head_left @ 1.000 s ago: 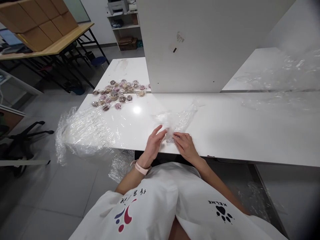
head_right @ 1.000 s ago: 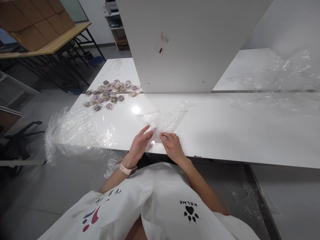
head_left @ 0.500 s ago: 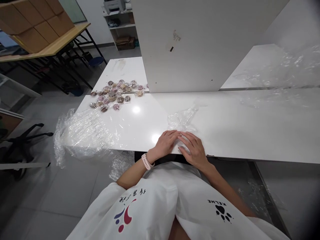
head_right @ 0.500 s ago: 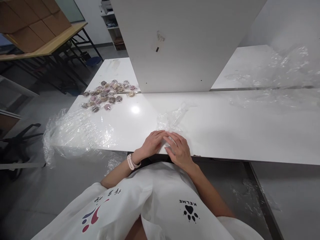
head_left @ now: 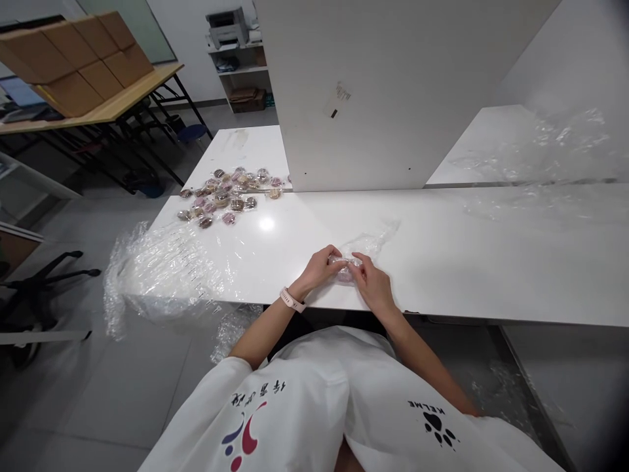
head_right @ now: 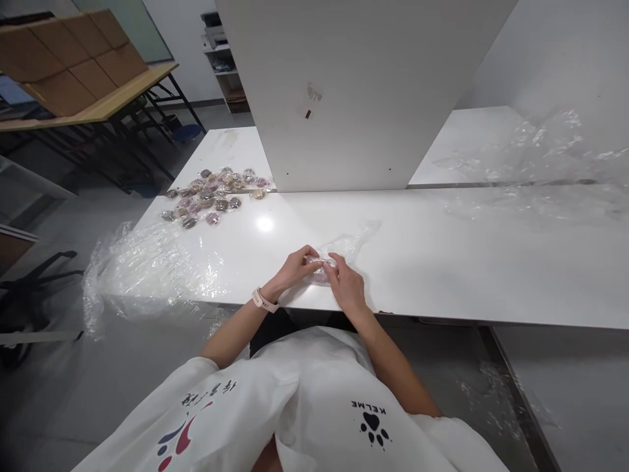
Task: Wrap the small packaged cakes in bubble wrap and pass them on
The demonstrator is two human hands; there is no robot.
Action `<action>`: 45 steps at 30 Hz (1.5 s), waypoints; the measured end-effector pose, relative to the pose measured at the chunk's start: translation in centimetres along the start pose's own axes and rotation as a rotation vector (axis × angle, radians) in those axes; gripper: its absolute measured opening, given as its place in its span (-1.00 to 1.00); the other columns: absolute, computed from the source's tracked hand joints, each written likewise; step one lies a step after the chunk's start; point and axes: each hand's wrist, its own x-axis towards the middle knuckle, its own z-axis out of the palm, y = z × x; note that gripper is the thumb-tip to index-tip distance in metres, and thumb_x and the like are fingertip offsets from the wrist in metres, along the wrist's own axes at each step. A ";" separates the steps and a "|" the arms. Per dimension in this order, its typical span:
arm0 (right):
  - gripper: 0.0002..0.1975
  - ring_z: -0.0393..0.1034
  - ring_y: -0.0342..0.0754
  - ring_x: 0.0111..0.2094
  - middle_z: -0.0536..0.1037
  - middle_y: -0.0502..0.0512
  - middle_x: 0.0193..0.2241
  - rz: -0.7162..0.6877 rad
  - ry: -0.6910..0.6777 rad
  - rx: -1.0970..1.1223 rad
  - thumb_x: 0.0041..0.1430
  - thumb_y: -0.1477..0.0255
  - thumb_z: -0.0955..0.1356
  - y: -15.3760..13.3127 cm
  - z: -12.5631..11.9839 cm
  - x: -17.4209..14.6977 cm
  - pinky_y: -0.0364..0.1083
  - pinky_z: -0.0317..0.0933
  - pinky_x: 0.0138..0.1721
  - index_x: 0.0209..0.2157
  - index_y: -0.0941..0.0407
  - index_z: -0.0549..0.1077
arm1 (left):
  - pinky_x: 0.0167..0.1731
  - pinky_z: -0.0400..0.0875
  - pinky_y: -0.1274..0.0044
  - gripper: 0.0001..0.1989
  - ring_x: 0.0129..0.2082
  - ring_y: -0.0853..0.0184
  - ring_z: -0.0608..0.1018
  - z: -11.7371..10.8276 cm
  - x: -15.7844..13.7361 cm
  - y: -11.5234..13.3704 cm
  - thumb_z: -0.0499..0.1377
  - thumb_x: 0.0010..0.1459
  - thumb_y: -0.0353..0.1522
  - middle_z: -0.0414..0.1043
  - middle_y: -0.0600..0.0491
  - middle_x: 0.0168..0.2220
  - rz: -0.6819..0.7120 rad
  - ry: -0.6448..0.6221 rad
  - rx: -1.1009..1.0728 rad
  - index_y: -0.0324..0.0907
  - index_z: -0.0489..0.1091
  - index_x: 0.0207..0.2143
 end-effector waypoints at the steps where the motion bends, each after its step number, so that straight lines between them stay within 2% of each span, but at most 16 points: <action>1: -0.60 0.45 0.05 -0.28 0.59 0.17 -0.28 -0.058 0.070 -0.069 0.39 0.20 0.20 -0.1 0.0 -0.3 0.01 0.30 -0.23 0.06 0.10 0.46 | -0.45 0.19 0.55 -0.79 -0.48 0.41 0.32 0.1 0.2 0.1 0.21 0.18 -0.21 0.35 0.13 -0.46 -0.004 0.014 0.019 -0.16 0.38 -0.27; 4: -0.67 0.36 0.17 0.02 0.50 0.27 0.04 -0.299 0.126 -0.195 0.36 0.25 0.27 0.0 -0.1 -1.4 0.12 0.23 0.00 0.04 0.08 0.47 | -0.45 0.21 0.54 -0.78 -0.50 0.40 0.34 0.2 0.9 0.3 0.24 0.14 -0.21 0.38 0.11 -0.49 -0.059 0.015 0.026 -0.18 0.39 -0.39; 8: -0.59 0.34 0.15 0.05 0.46 0.22 0.08 -0.420 0.004 -0.195 0.33 0.27 0.30 0.4 0.0 -1.9 0.11 0.25 0.03 0.17 0.06 0.35 | -0.45 0.29 0.51 -0.76 -0.53 0.40 0.39 -0.4 1.2 0.8 0.28 0.11 -0.21 0.43 0.06 -0.45 -0.157 -0.065 -0.090 -0.21 0.43 -0.31; 10: -0.63 0.36 0.13 -0.01 0.49 0.24 0.02 -0.380 0.035 -0.191 0.35 0.30 0.28 0.4 0.5 -1.6 0.08 0.28 -0.01 0.14 0.08 0.36 | -0.37 0.35 0.48 -0.70 -0.41 0.35 0.46 -0.4 0.3 0.9 0.28 0.11 -0.21 0.48 -0.01 -0.26 -0.140 0.065 -0.147 -0.19 0.44 -0.16; 13: -0.66 0.39 0.12 -0.07 0.52 0.26 -0.08 -0.297 0.097 -0.142 0.37 0.27 0.24 0.6 1.1 -0.7 0.06 0.32 -0.07 0.08 0.12 0.39 | -0.08 0.38 0.43 -0.60 -0.04 0.25 0.47 0.1 -2.1 0.6 0.26 0.15 -0.22 0.37 -0.10 0.10 -0.056 0.454 -0.293 -0.12 0.36 0.02; 15: -0.63 0.41 0.10 -0.13 0.54 0.25 -0.14 -0.194 0.128 -0.046 0.38 0.21 0.21 0.8 1.3 -0.2 0.06 0.33 -0.11 0.04 0.13 0.41 | 0.07 0.32 0.39 -0.59 0.09 0.22 0.42 0.7 -3.7 0.2 0.27 0.16 -0.24 0.33 -0.12 0.16 -0.086 0.535 -0.455 -0.12 0.33 0.04; 18: -0.55 0.42 0.04 -0.28 0.56 0.18 -0.26 0.036 0.074 0.215 0.32 0.07 0.23 0.7 1.0 0.1 0.02 0.34 -0.21 -0.05 0.13 0.46 | 0.16 0.27 0.34 -0.52 0.13 0.21 0.43 1.6 -5.0 -0.2 0.34 0.10 -0.26 0.34 -0.13 0.19 -0.222 0.347 -0.712 -0.12 0.34 0.06; 23: -0.48 0.41 -0.05 -0.35 0.56 0.08 -0.34 0.358 -0.298 0.841 0.19 -0.05 0.31 -1.3 0.3 -1.2 -0.07 0.34 -0.32 -0.14 0.12 0.52 | 0.07 0.36 0.29 -0.46 0.02 0.12 0.54 2.4 -4.3 0.4 0.43 -0.03 -0.19 0.53 -0.15 -0.02 -0.205 0.038 -0.924 -0.22 0.46 -0.01; 26: -0.48 0.40 -0.05 -0.40 0.53 0.05 -0.43 0.418 -0.393 0.904 0.12 -0.06 0.36 -1.9 -0.4 -2.1 -0.07 0.33 -0.35 -0.22 0.13 0.56 | -0.03 0.42 0.27 -0.49 -0.11 0.06 0.60 2.8 -4.2 1.4 0.44 -0.08 -0.15 0.59 -0.17 -0.17 -0.207 -0.045 -0.959 -0.31 0.54 -0.15; 29: -0.54 0.41 -0.03 -0.35 0.53 0.07 -0.41 0.390 -0.075 0.656 0.06 -0.03 0.42 -1.3 -1.4 -2.2 -0.05 0.35 -0.29 -0.33 0.12 0.57 | -0.02 0.42 0.27 -0.51 -0.08 0.04 0.59 2.7 -4.6 2.6 0.42 -0.04 -0.13 0.59 -0.18 -0.14 -0.144 -0.032 -1.011 -0.30 0.56 -0.16; 31: -0.50 0.45 0.00 -0.23 0.57 0.14 -0.22 0.379 0.160 0.605 0.12 -0.04 0.37 -0.6 -2.0 -2.0 -0.03 0.39 -0.22 -0.16 0.09 0.55 | -0.01 0.41 0.26 -0.50 -0.06 0.02 0.58 2.5 -4.9 3.1 0.41 -0.02 -0.13 0.58 -0.18 -0.10 -0.110 -0.054 -1.019 -0.29 0.55 -0.12; 34: -0.36 0.47 0.02 -0.07 0.50 0.23 0.03 0.341 -0.037 0.825 0.30 -0.08 0.14 -0.4 -2.7 -2.0 0.00 0.43 -0.16 0.21 0.02 0.33 | -0.05 0.42 0.28 -0.50 -0.10 0.07 0.58 2.2 -5.0 3.5 0.39 0.02 -0.13 0.56 -0.15 -0.12 -0.067 -0.136 -0.898 -0.27 0.50 -0.07; 36: -0.36 0.47 0.03 -0.03 0.50 0.22 0.05 0.292 -0.318 0.899 0.32 -0.06 0.16 -0.8 -3.1 -2.3 0.01 0.42 -0.11 0.26 0.00 0.27 | -0.05 0.42 0.29 -0.51 -0.11 0.11 0.56 2.4 -4.8 3.3 0.35 0.07 -0.12 0.53 -0.12 -0.13 -0.020 -0.157 -0.730 -0.24 0.46 -0.04; 38: -0.41 0.46 0.03 -0.04 0.53 0.18 0.01 0.292 -0.430 0.876 0.24 0.00 0.31 -1.3 -3.4 -2.7 0.01 0.39 -0.06 0.19 0.02 0.35 | 0.02 0.39 0.26 -0.52 -0.03 0.10 0.50 2.8 -4.6 3.1 0.31 0.12 -0.11 0.46 -0.12 -0.05 0.023 -0.097 -0.511 -0.20 0.41 -0.01; 43: -0.56 0.48 0.00 -0.29 0.60 0.12 -0.28 0.428 -0.480 0.886 0.13 0.05 0.43 0.2 -3.9 -2.7 -0.04 0.39 -0.29 -0.16 0.14 0.52 | 0.21 0.22 0.20 -0.36 0.24 0.03 0.26 2.9 -4.7 2.4 0.27 0.17 -0.12 0.20 -0.15 0.23 0.052 0.003 -0.199 -0.06 0.21 0.24; 45: -0.55 0.45 -0.04 -0.37 0.58 0.10 -0.36 0.460 -0.321 0.854 0.04 0.04 0.47 2.8 -4.5 -1.0 -0.06 0.37 -0.36 -0.25 0.15 0.52 | 0.22 0.21 0.21 -0.31 0.27 0.04 0.25 2.4 -5.1 1.7 0.24 0.20 -0.13 0.15 -0.13 0.28 0.047 -0.019 -0.210 0.01 0.10 0.32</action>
